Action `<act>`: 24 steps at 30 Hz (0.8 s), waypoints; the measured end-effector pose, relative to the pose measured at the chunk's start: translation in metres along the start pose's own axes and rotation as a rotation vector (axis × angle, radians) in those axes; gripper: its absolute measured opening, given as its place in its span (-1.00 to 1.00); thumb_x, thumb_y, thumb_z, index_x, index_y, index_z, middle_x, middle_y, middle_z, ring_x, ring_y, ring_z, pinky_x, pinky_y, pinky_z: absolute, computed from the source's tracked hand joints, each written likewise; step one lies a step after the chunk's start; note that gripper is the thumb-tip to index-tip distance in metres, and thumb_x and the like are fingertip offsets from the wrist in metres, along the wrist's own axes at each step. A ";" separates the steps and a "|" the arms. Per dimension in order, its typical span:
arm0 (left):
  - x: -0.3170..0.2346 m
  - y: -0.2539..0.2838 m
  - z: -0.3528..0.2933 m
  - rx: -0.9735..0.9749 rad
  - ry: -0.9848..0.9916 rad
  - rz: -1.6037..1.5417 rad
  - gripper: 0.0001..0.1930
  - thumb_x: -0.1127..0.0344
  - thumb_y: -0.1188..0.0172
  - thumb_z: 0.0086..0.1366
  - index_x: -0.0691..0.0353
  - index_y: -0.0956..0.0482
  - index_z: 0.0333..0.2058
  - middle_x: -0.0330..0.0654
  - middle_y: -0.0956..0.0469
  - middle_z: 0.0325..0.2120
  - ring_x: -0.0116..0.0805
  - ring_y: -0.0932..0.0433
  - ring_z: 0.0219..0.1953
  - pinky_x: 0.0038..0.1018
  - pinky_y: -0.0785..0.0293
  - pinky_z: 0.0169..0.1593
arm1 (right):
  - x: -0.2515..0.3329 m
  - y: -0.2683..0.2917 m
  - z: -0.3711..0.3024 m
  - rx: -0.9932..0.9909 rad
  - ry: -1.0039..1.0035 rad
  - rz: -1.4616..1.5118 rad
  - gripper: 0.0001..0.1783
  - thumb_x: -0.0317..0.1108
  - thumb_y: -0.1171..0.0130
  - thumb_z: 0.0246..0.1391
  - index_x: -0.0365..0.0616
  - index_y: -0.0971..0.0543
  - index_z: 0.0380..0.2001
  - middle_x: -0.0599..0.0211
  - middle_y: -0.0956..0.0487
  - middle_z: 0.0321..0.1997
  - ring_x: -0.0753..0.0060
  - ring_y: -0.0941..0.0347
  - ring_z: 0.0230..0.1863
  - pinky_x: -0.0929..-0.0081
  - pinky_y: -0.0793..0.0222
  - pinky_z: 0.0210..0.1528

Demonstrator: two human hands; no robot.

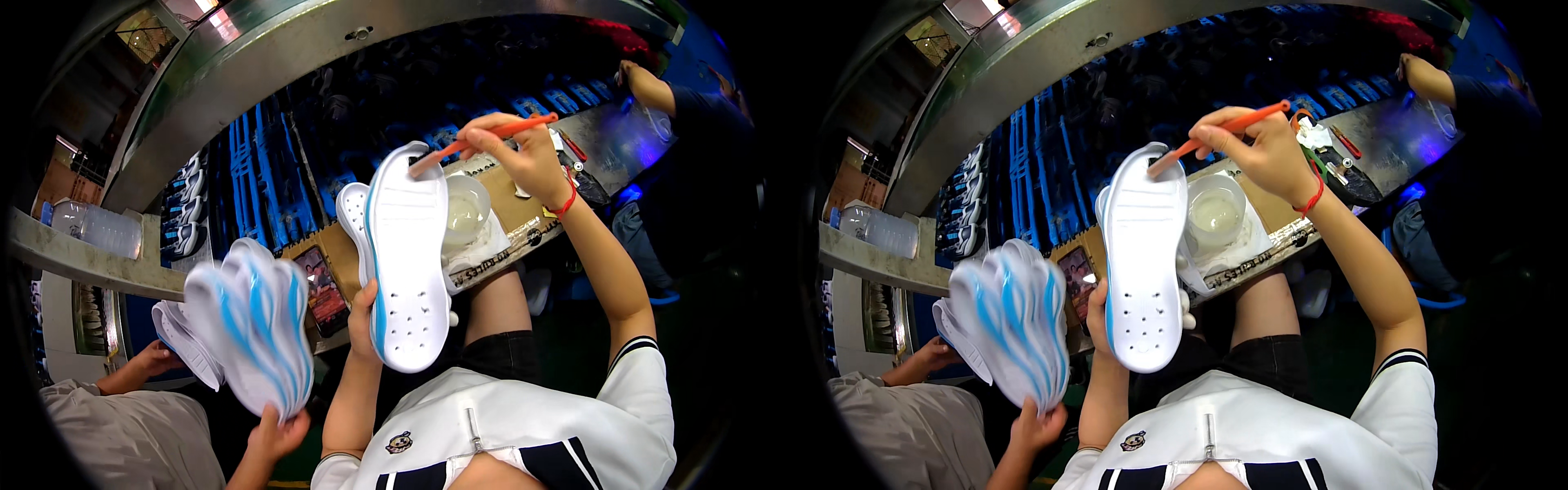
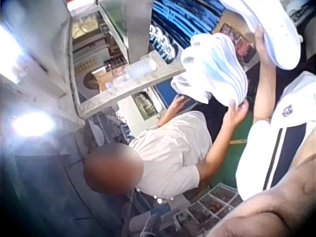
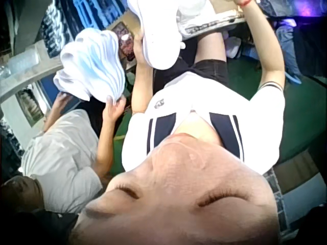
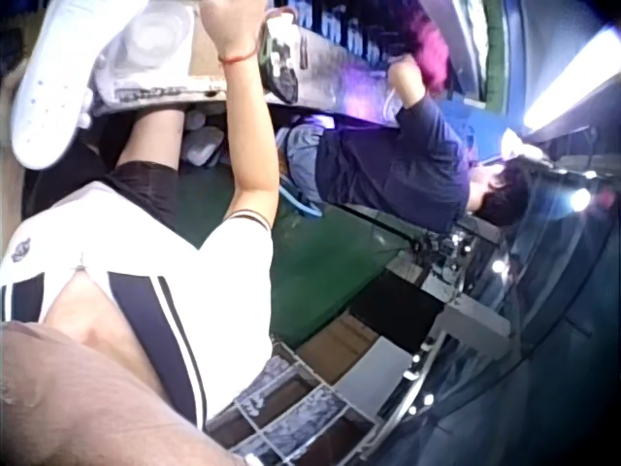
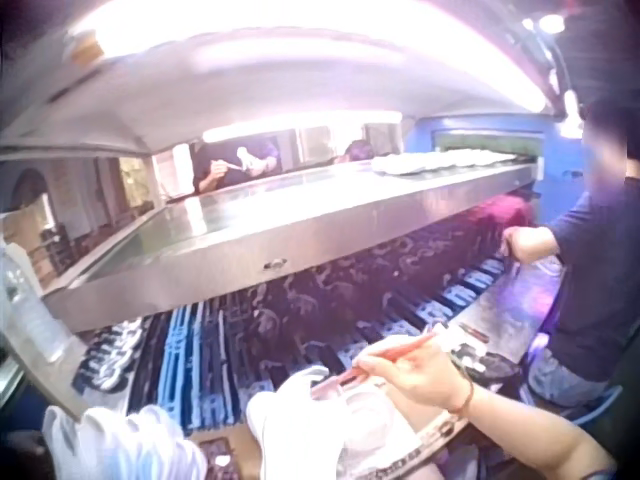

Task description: The person applies liquid glue to the bottom surface of white shoe soles using a brush, dipping the brush into a cup of adhesive, and places the soles on the workstation.

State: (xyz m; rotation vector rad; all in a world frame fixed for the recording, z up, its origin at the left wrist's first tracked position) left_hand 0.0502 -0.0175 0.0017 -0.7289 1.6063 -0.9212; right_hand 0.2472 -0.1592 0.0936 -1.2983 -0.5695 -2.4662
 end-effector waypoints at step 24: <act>-0.011 0.004 0.023 -0.345 -0.384 0.404 -0.45 -0.05 0.17 0.34 0.33 -0.26 0.07 -0.07 -0.46 -0.10 -0.34 -0.51 -0.11 -0.43 -0.44 -0.04 | 0.006 -0.029 -0.087 0.121 -0.522 0.327 -0.70 -0.34 0.08 0.22 -0.40 -0.53 -0.32 0.15 -0.63 -0.47 0.58 -0.52 -0.44 0.72 -0.31 -0.37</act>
Point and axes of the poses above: each hand's wrist, its own z-axis towards the middle knuckle, its own y-axis out of the back of the hand, x = y × z, the point moved 6 cm from there along z, towards the middle knuckle
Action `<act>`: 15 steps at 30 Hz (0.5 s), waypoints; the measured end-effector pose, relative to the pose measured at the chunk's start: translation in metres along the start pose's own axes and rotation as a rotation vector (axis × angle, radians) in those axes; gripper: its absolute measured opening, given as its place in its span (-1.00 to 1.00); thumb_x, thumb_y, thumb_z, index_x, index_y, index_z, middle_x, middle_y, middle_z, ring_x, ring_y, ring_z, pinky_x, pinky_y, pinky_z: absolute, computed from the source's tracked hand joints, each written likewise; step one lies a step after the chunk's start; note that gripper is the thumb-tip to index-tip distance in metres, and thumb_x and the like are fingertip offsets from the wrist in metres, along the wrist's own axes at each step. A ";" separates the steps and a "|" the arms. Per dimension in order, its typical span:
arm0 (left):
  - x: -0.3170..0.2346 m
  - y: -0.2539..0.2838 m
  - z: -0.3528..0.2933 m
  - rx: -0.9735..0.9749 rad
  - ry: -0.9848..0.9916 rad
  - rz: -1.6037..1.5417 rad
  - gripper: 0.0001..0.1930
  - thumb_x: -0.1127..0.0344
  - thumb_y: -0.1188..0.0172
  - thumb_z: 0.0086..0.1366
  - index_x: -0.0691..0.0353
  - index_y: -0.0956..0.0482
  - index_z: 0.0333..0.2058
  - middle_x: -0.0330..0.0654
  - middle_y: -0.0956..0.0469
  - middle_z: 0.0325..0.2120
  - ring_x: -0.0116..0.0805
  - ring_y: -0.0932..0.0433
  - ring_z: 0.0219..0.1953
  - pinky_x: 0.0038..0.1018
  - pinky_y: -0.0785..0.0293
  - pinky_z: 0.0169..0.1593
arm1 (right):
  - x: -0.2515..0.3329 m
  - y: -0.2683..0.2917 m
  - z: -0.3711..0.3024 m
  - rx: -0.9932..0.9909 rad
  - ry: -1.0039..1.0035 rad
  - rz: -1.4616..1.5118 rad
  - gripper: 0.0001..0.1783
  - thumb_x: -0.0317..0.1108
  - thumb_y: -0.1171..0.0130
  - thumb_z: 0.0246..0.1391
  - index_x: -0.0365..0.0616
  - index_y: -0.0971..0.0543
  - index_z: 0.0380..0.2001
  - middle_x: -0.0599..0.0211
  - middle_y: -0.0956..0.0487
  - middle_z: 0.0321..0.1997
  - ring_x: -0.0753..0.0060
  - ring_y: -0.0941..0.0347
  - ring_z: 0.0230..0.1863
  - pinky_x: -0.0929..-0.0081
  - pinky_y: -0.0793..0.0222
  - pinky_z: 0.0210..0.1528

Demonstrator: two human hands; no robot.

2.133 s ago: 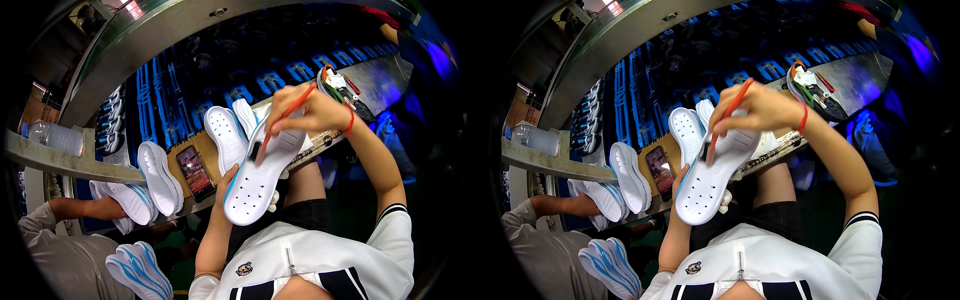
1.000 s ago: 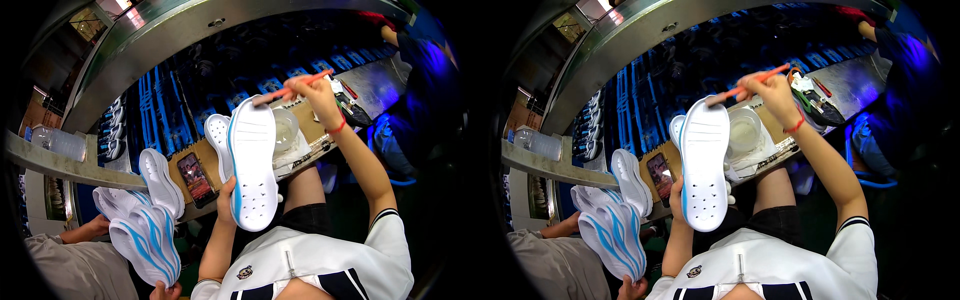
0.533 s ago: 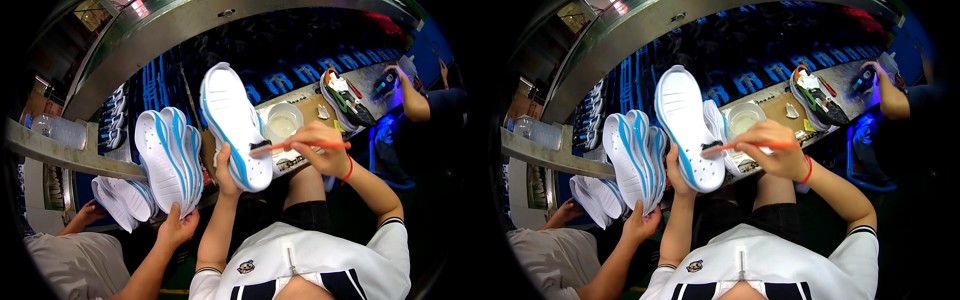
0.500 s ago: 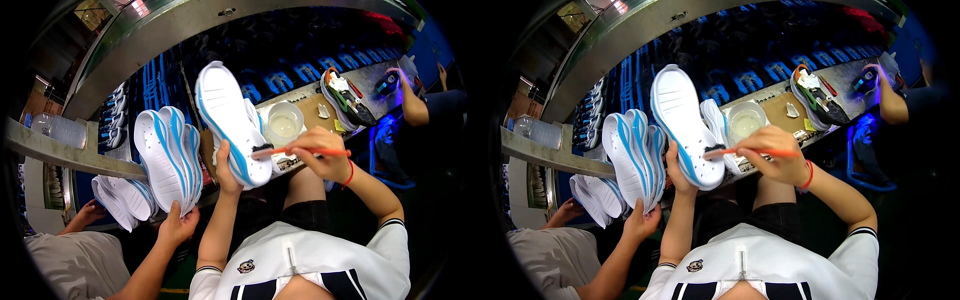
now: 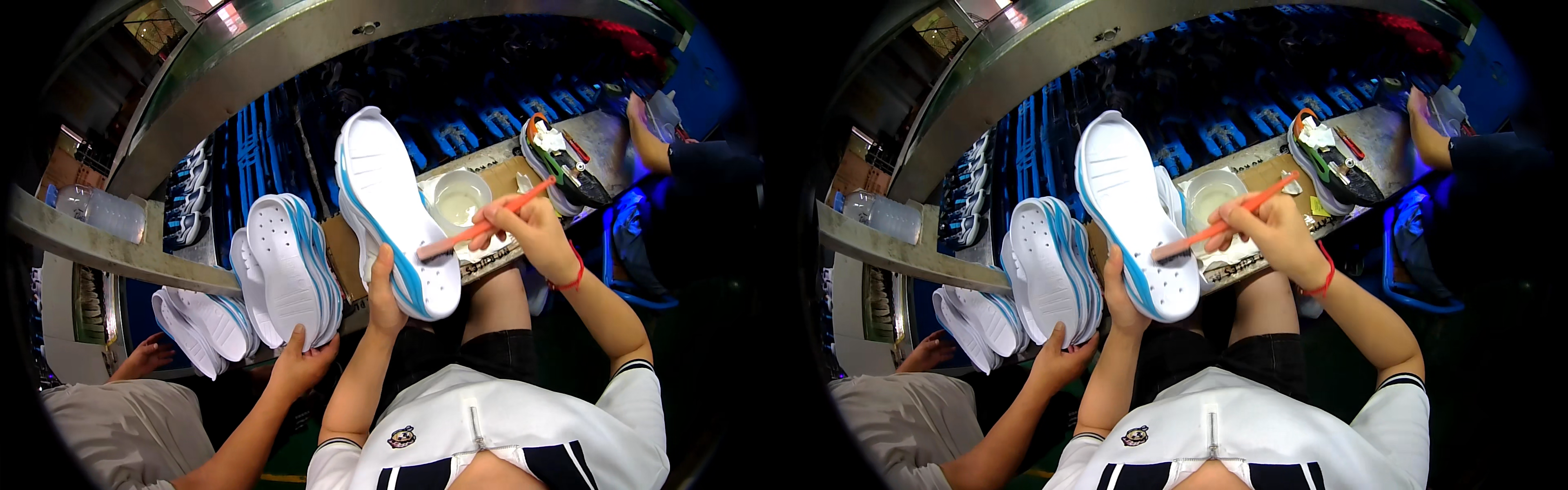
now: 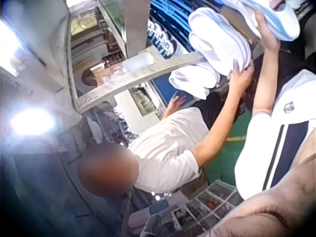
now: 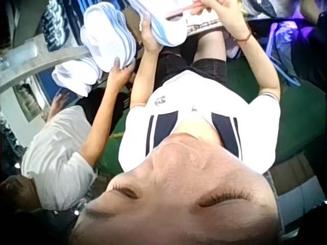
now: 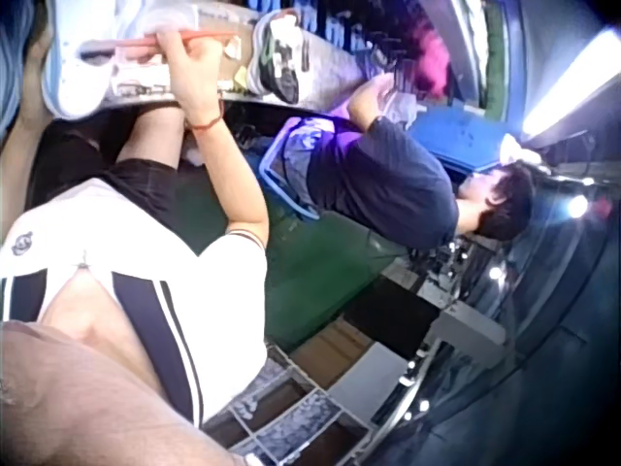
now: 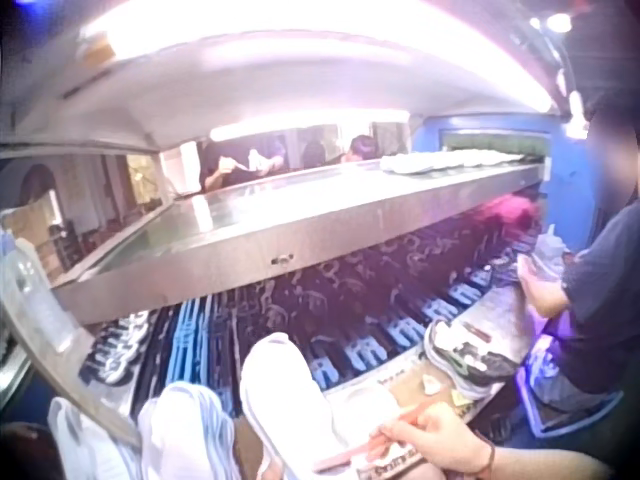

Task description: The person applies liquid glue to the bottom surface of white shoe soles using a brush, dipping the brush into a cup of adhesive, and places the soles on the workstation.

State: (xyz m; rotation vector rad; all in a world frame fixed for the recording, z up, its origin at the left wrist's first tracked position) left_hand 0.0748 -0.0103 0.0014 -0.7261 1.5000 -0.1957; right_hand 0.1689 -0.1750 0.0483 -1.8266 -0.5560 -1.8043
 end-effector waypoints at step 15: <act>-0.005 -0.042 -0.021 0.454 0.234 -0.398 -0.43 0.01 0.09 0.28 0.36 -0.27 0.10 0.00 -0.47 -0.05 -0.27 -0.53 -0.07 -0.37 -0.47 0.01 | 0.013 0.083 0.048 -0.456 0.325 0.446 -0.69 -0.24 0.04 0.23 -0.30 -0.52 -0.21 0.19 -0.63 -0.37 0.52 -0.53 -0.36 0.59 -0.37 -0.17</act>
Point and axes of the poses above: each hand's wrist, its own z-axis towards the middle knuckle, its own y-axis out of the back of the hand, x = y × z, the point moved 6 cm from there along z, towards the middle knuckle
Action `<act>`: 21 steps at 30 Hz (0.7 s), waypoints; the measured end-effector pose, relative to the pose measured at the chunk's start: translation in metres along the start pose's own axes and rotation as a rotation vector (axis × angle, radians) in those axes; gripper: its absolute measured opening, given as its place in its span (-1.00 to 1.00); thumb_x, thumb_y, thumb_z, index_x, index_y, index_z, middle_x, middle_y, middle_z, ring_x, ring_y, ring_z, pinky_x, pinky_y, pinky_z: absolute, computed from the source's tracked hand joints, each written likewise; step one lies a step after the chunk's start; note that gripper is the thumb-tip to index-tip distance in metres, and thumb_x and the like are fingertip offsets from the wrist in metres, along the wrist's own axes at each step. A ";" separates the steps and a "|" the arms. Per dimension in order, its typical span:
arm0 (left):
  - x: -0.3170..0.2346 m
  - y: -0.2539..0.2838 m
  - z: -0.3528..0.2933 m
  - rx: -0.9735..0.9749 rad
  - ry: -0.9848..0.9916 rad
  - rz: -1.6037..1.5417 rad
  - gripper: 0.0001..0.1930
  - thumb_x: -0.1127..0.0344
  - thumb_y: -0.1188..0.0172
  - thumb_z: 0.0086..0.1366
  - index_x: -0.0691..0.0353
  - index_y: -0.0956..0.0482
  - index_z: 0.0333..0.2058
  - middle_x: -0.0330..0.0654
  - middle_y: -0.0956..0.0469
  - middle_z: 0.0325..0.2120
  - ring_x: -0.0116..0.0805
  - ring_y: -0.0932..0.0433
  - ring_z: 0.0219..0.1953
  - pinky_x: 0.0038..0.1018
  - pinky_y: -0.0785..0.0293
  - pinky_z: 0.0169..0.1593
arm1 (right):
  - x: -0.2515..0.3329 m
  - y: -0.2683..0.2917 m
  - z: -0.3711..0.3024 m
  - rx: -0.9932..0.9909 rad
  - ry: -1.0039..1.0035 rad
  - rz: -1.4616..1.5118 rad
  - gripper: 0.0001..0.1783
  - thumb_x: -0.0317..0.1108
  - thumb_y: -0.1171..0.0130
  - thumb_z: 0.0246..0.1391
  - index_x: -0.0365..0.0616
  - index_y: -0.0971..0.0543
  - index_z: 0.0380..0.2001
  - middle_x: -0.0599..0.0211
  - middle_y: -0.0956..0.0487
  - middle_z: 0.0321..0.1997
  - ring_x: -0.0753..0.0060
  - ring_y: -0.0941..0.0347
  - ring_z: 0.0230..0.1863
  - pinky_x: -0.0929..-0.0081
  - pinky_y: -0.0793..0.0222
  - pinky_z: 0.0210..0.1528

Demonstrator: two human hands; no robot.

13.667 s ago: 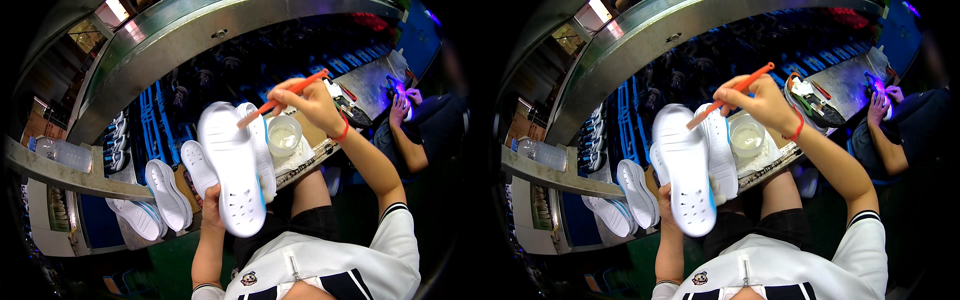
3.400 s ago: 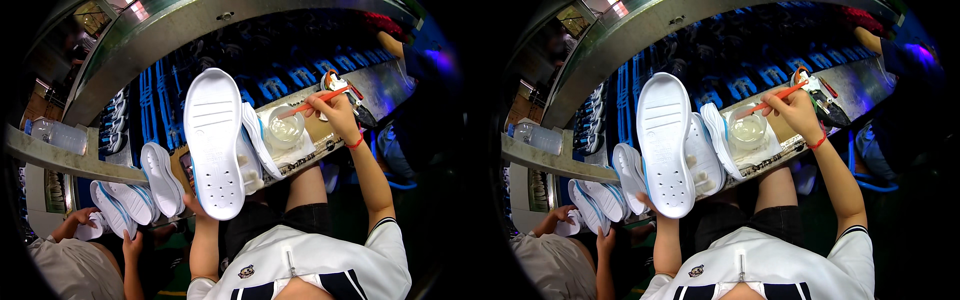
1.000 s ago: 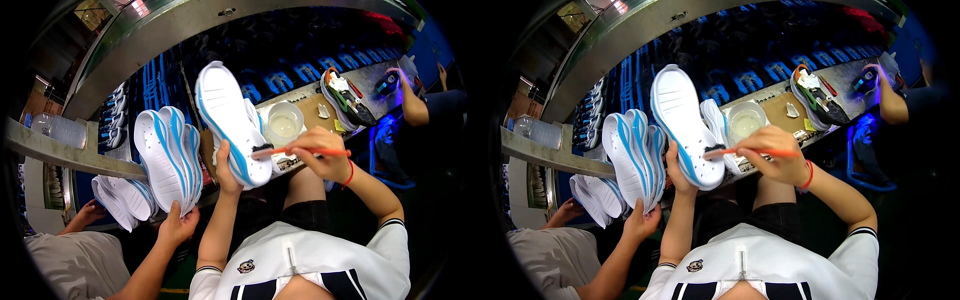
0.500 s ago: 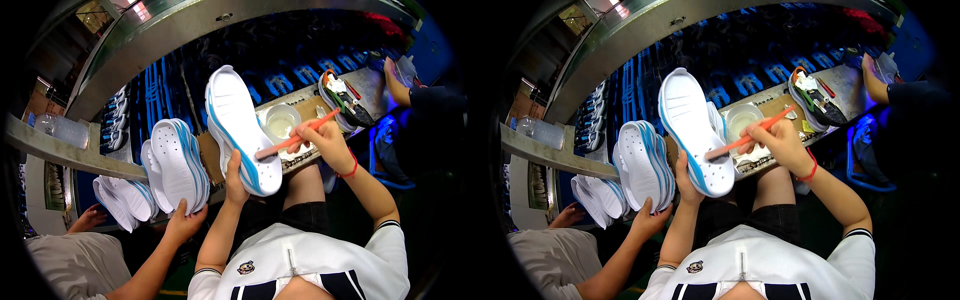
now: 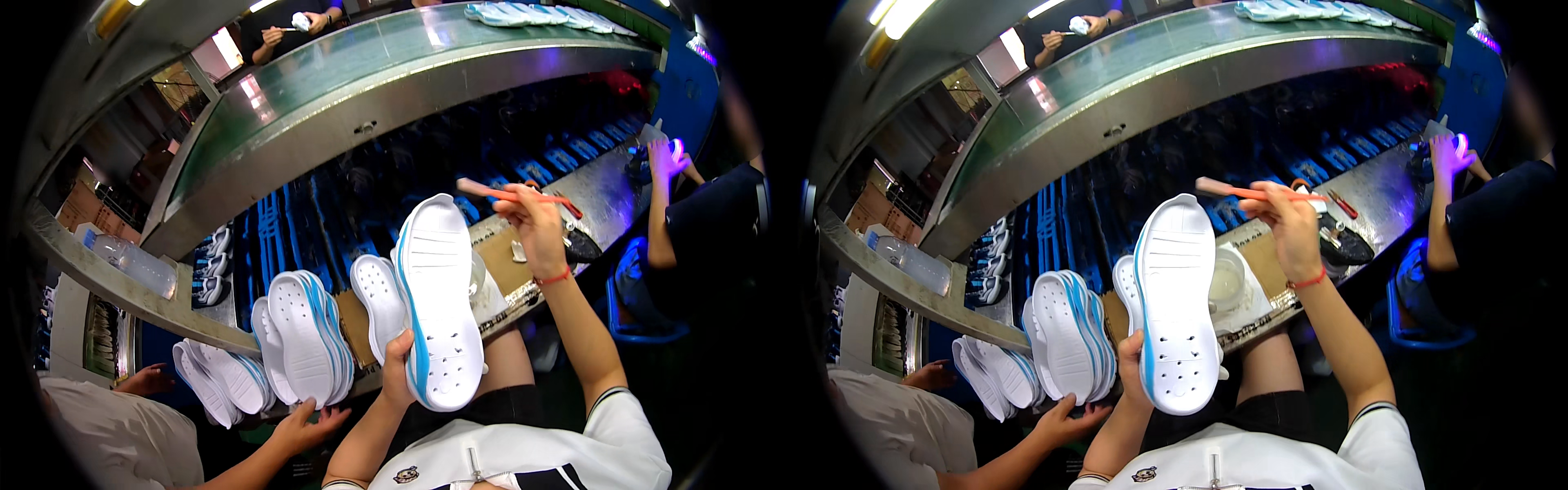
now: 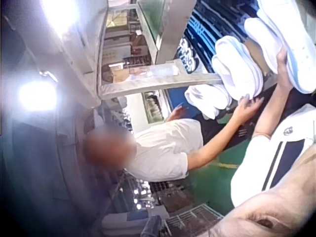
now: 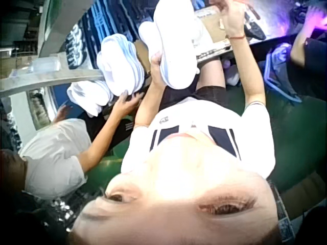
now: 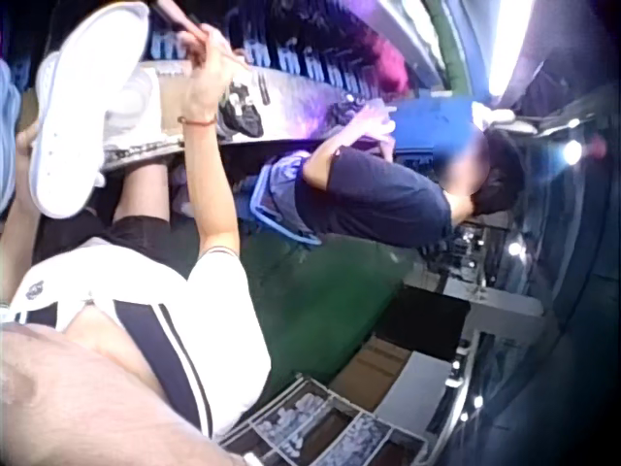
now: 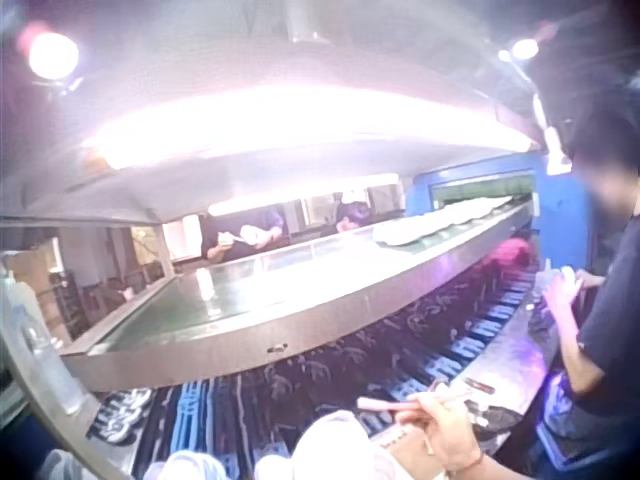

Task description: The person applies liquid glue to the bottom surface of white shoe soles using a brush, dipping the brush into a cup of adhesive, and places the soles on the workstation.

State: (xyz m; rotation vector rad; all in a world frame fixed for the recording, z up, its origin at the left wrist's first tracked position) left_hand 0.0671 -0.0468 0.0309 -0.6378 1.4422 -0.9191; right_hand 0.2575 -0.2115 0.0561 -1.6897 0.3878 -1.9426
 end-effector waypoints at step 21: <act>-0.223 0.010 0.058 0.174 0.289 2.428 -0.47 0.28 -0.22 0.00 0.20 -0.43 0.02 -0.02 -0.47 -0.06 -0.11 -0.45 -0.02 -0.36 -0.33 0.11 | -0.036 0.066 -0.111 -0.058 -0.326 -0.019 -0.73 -0.27 0.03 0.20 -0.28 -0.53 -0.28 0.17 -0.62 -0.47 0.54 -0.48 -0.46 0.64 -0.23 -0.34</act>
Point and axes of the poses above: each hand's wrist, its own z-axis towards the middle knuckle, its own y-axis out of the back of the hand, x = y × z, the point moved 6 cm from there along z, towards the middle knuckle
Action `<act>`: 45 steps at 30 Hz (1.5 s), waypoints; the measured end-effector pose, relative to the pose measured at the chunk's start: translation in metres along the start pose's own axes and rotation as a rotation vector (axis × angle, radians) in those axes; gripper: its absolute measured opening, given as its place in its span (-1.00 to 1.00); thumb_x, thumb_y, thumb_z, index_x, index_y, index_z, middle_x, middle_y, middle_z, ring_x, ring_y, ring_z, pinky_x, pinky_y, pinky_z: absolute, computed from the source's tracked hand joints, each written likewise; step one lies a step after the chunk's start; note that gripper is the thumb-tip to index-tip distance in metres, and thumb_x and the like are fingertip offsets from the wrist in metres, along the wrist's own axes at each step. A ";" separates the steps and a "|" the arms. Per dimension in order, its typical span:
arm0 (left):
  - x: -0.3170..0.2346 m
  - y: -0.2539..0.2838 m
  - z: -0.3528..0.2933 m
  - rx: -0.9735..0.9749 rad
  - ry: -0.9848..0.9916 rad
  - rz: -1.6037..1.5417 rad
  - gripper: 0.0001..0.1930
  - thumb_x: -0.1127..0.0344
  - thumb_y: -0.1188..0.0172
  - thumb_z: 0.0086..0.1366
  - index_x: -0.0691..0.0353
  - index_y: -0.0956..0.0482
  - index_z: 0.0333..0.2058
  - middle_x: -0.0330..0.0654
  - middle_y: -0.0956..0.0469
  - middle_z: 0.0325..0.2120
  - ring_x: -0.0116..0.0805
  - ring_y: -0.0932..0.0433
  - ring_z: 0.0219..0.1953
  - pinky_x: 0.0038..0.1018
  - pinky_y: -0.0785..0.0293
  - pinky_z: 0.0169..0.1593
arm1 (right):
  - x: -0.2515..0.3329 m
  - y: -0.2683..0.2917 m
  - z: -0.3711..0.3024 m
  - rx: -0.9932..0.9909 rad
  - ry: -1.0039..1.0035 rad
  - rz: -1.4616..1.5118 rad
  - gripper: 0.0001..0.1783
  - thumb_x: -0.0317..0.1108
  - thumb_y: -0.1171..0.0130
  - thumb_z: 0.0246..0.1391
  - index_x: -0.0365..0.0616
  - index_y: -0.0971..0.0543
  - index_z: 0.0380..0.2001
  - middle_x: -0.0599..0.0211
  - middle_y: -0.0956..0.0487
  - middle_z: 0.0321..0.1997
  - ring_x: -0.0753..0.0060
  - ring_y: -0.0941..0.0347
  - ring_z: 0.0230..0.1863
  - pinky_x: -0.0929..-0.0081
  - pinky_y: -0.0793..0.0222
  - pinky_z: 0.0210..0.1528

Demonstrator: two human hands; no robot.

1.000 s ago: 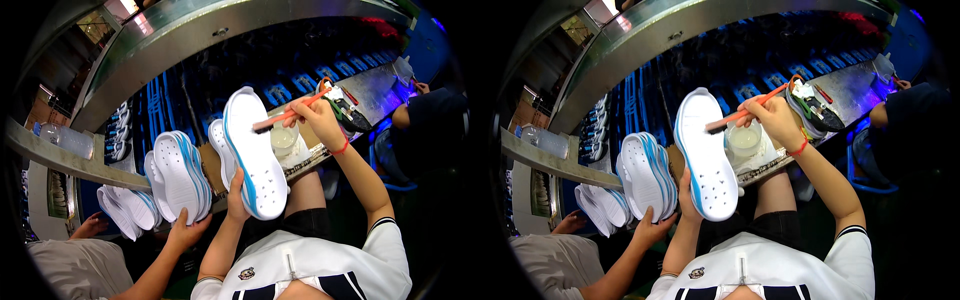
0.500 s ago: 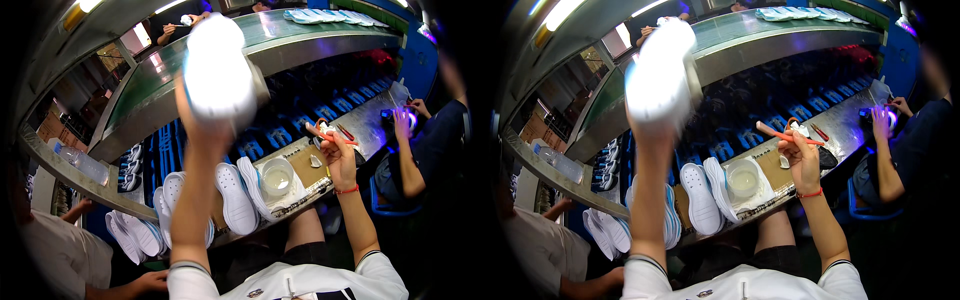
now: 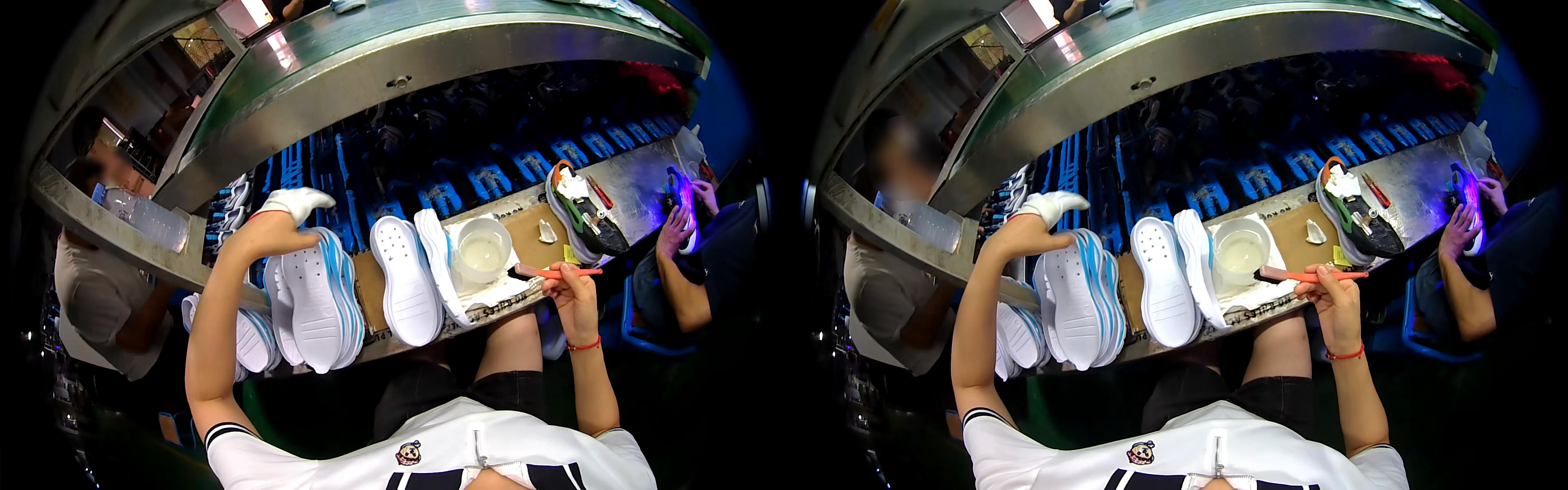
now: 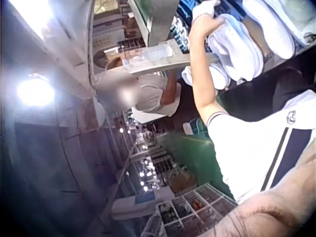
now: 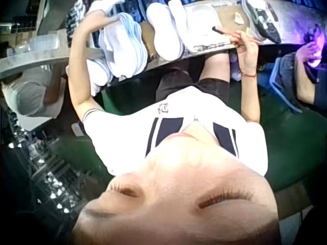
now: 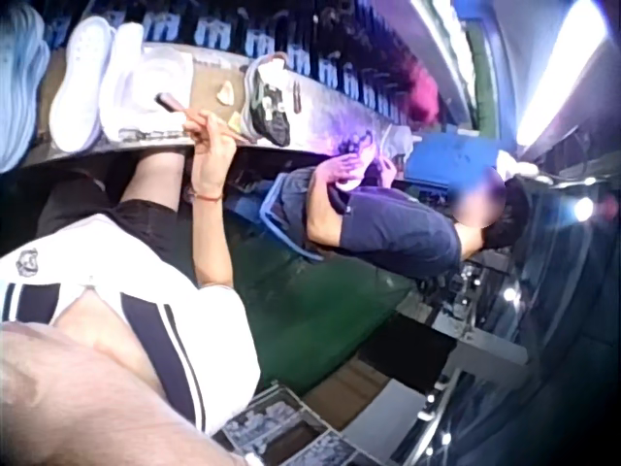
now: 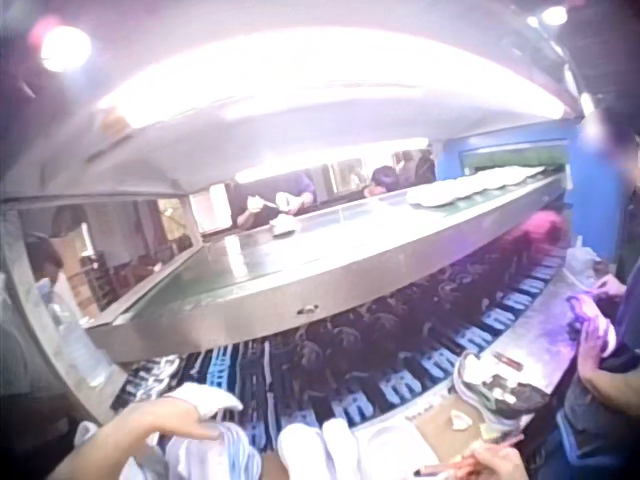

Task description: The person applies liquid glue to the bottom surface of white shoe soles using a brush, dipping the brush into a cup of adhesive, and places the soles on the workstation.

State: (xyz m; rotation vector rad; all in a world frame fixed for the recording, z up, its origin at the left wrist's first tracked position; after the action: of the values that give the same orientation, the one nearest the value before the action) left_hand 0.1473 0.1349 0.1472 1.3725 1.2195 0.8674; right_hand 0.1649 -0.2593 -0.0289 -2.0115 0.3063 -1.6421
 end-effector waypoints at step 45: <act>-0.067 -0.172 -0.075 -0.668 0.143 -2.326 -0.20 -0.11 -0.04 0.05 0.43 -0.22 0.13 0.09 -0.41 0.03 -0.10 -0.50 -0.04 -0.24 -0.43 0.05 | 0.016 -0.052 0.099 0.293 0.066 -0.724 -0.74 -0.34 -0.03 0.14 -0.36 -0.58 -0.37 0.27 -0.62 -0.51 0.67 -0.42 -0.50 0.72 -0.28 -0.41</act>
State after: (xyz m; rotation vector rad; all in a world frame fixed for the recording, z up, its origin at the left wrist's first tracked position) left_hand 0.0266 0.0749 0.0013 -0.9455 1.4432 -0.4194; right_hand 0.2564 -0.1984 -0.0008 -1.9470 -0.6850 -2.0120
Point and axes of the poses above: each hand's wrist, its own z-axis towards the middle knuckle, its own y-axis out of the back of the hand, x = y × z, the point moved 6 cm from there along z, towards the middle knuckle
